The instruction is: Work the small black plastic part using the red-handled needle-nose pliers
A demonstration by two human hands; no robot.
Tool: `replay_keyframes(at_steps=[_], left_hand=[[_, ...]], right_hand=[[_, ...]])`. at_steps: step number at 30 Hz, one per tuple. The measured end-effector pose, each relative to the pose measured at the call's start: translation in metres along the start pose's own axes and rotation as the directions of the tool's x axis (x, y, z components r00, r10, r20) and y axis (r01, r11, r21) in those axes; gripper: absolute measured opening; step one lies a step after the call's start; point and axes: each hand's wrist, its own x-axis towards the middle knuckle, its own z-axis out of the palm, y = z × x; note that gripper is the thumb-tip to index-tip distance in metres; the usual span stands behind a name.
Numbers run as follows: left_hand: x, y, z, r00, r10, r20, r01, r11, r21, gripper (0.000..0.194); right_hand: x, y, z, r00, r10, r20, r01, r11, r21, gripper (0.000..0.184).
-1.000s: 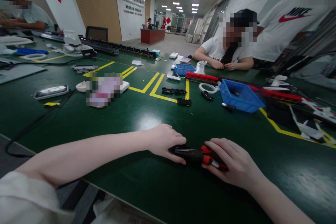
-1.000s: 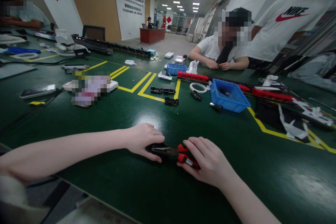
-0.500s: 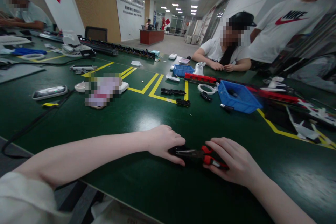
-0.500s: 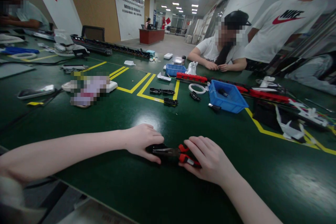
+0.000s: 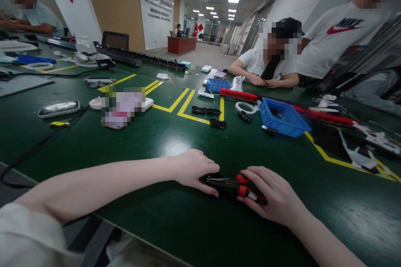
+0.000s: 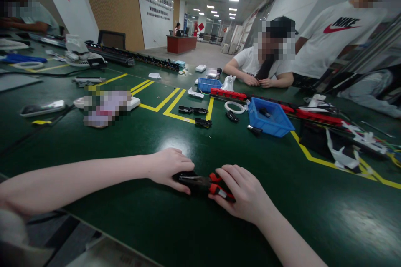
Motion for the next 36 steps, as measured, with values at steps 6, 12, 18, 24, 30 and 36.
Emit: replay_keyframes(at_steps=[6, 12, 18, 24, 30, 36], left_hand=[[0.0002, -0.0017, 0.0017, 1.0, 0.003, -0.006, -0.003, 1.0, 0.0, 0.045], [0.0013, -0.001, 0.0022, 1.0, 0.008, -0.006, -0.008, 1.0, 0.0, 0.045], [0.0014, -0.0016, 0.0026, 1.0, 0.007, -0.005, -0.007, 1.0, -0.005, 0.045], [0.0012, -0.0017, 0.0011, 1.0, 0.011, -0.001, -0.011, 1.0, -0.024, 0.044], [0.0003, -0.0016, 0.0, 1.0, 0.013, -0.003, -0.013, 1.0, -0.027, 0.043], [-0.0001, -0.0009, 0.0002, 1.0, -0.002, -0.003, 0.002, 1.0, -0.018, 0.044]], right_hand=[[-0.0025, 0.0022, 0.0001, 1.0, 0.01, 0.001, -0.01, 1.0, 0.009, 0.042], [-0.0022, 0.0068, -0.0046, 1.0, -0.015, 0.015, 0.015, 1.0, -0.017, 0.041], [-0.0012, 0.0076, -0.0062, 1.0, -0.022, 0.021, 0.023, 0.999, -0.027, 0.04], [-0.0016, 0.0029, -0.004, 1.0, 0.013, -0.003, -0.013, 1.0, -0.004, 0.041], [-0.0011, -0.0014, -0.0055, 1.0, 0.027, 0.004, -0.027, 1.0, 0.001, 0.042], [0.0008, -0.0015, -0.0072, 1.0, -0.02, -0.016, 0.019, 0.998, -0.052, 0.043]])
